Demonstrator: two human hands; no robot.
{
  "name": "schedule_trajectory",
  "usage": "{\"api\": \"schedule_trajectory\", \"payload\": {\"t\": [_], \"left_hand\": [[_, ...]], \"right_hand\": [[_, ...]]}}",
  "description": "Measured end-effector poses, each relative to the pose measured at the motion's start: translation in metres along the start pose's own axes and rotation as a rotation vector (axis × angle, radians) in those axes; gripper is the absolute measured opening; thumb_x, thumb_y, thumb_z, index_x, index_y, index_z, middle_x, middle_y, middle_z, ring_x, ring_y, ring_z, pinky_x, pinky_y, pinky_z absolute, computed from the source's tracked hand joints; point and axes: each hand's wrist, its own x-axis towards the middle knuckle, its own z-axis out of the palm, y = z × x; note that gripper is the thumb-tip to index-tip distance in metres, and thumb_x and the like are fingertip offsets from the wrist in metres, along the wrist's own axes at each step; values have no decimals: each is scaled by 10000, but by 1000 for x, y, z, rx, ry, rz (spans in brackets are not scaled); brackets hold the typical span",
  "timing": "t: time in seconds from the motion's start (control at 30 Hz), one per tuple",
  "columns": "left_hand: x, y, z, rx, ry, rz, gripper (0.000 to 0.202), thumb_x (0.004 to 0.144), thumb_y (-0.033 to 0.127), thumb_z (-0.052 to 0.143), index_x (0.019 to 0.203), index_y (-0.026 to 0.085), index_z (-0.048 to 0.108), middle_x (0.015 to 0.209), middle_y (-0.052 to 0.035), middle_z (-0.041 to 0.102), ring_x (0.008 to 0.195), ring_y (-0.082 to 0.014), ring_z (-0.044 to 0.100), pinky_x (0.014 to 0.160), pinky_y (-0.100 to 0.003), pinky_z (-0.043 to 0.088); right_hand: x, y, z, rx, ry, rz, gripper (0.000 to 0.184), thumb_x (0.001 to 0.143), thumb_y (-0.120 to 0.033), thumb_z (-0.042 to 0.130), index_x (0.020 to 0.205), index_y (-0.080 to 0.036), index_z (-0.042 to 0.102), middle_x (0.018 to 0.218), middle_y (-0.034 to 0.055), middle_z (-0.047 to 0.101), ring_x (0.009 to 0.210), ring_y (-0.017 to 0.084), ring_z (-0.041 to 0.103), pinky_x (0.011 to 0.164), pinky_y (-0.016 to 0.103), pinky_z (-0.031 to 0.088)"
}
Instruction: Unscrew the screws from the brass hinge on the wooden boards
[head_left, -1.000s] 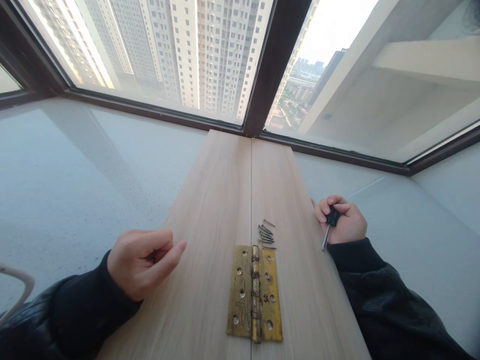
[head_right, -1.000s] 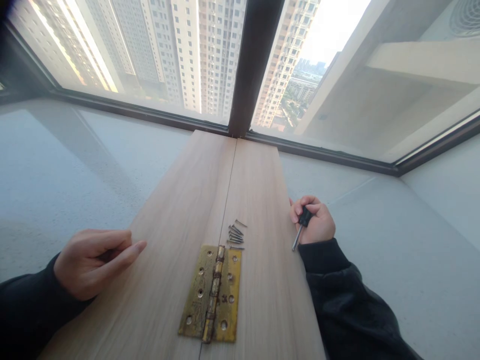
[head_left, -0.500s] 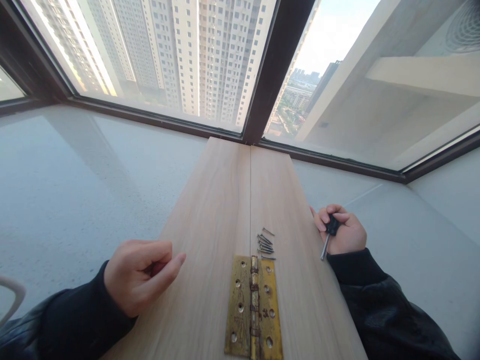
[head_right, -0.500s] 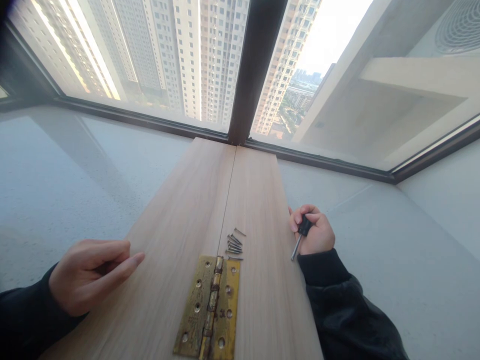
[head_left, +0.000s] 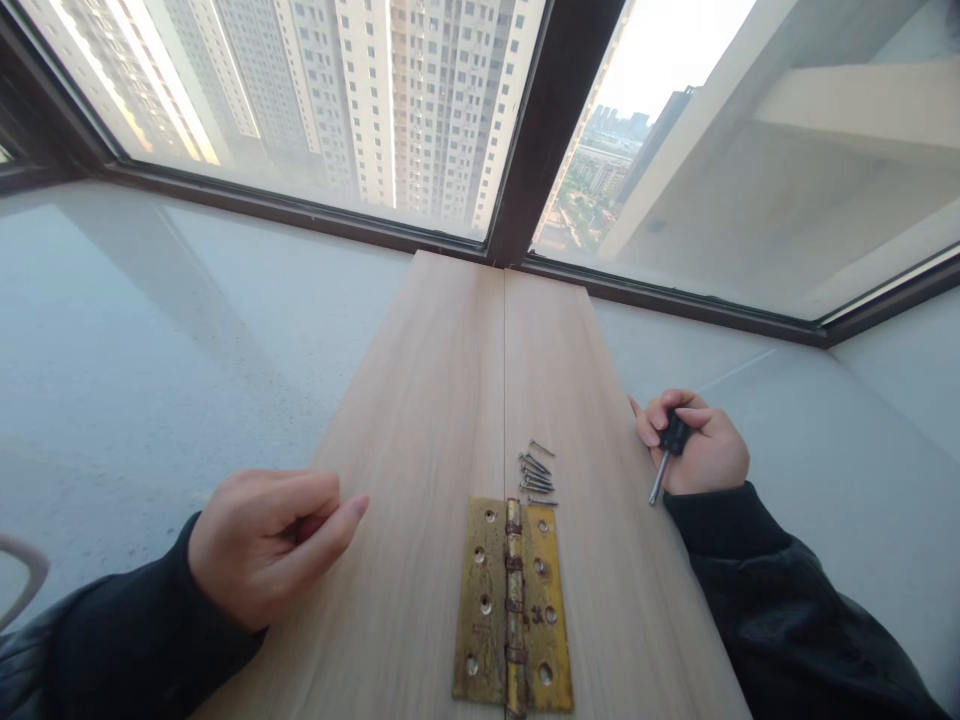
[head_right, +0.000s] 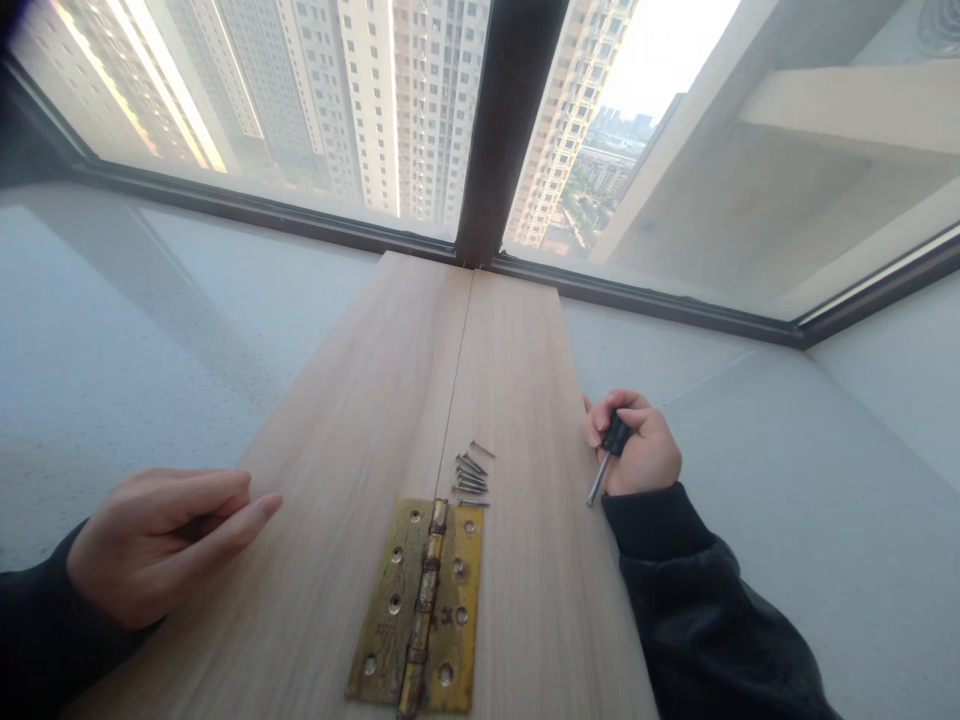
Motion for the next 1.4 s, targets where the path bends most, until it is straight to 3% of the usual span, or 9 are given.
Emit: {"api": "schedule_trajectory", "payload": {"t": [0.13, 0.33, 0.63, 0.83, 0.93, 1.07, 1.13, 1.23, 1.4], "left_hand": [[0, 0, -1, 4, -13, 12, 405, 883, 290, 431, 553, 176, 225, 577, 62, 140, 505, -76, 155, 474, -230, 187], [0, -3, -2, 8, -23, 17, 411, 876, 293, 447, 543, 175, 238, 576, 63, 146, 503, -74, 162, 476, -230, 192], [1, -1, -3, 4, -12, 32, 409, 879, 288, 438, 542, 175, 236, 575, 65, 141, 505, -77, 157, 477, -232, 190], [1, -2, -1, 2, -11, 41, 405, 877, 276, 438, 548, 178, 224, 571, 67, 137, 506, -79, 151, 474, -233, 185], [1, -2, -1, 3, -1, 43, 403, 872, 271, 448, 545, 178, 233, 570, 67, 139, 506, -79, 150, 474, -233, 186], [1, -3, -1, -12, 4, 51, 401, 869, 264, 456, 536, 177, 250, 565, 68, 149, 504, -78, 159, 472, -233, 186], [1, -3, -1, -27, 3, 52, 401, 870, 263, 453, 533, 176, 254, 561, 69, 155, 502, -77, 161, 471, -233, 185], [1, -3, -1, -51, -9, 48, 399, 870, 260, 449, 528, 176, 261, 553, 71, 165, 498, -75, 163, 471, -233, 188], [0, -2, -2, -58, -28, 56, 392, 858, 257, 458, 522, 182, 271, 541, 73, 177, 489, -73, 178, 468, -240, 188]], "right_hand": [[-1, 1, 3, -60, 40, -10, 97, 555, -217, 464, 619, -233, 534, 444, -58, 502, 357, 115, 470, 800, 435, 526], [-4, 4, 5, -149, 112, -45, 88, 614, -195, 526, 694, -192, 563, 543, -5, 640, 461, 179, 633, 539, 333, 524], [-11, -2, 9, -236, 203, -225, 208, 677, -284, 682, 810, -215, 538, 695, -44, 651, 557, 129, 654, 655, 322, 538], [-23, -50, 10, -366, -89, -80, 157, 677, -346, 652, 762, -240, 573, 541, -62, 509, 401, 101, 432, 381, 248, 330], [-42, -67, 23, -571, -229, -118, 142, 663, -303, 735, 735, -211, 653, 507, -43, 510, 432, 99, 420, 415, 252, 311], [-55, -70, 48, -1146, -769, -202, 242, 766, -399, 655, 934, -225, 667, 712, -11, 603, 614, 137, 545, 586, 289, 434], [-54, -66, 53, -1294, -863, -230, 305, 809, -431, 590, 1031, -227, 634, 793, 3, 617, 684, 155, 576, 649, 314, 459], [-50, -58, 44, -1364, -746, -275, 357, 821, -476, 551, 1054, -213, 617, 829, 16, 615, 737, 175, 593, 702, 333, 463], [-44, -42, -3, -1516, -231, -248, 554, 806, -625, 460, 1118, -191, 603, 778, 23, 616, 618, 197, 584, 642, 350, 440]]}}
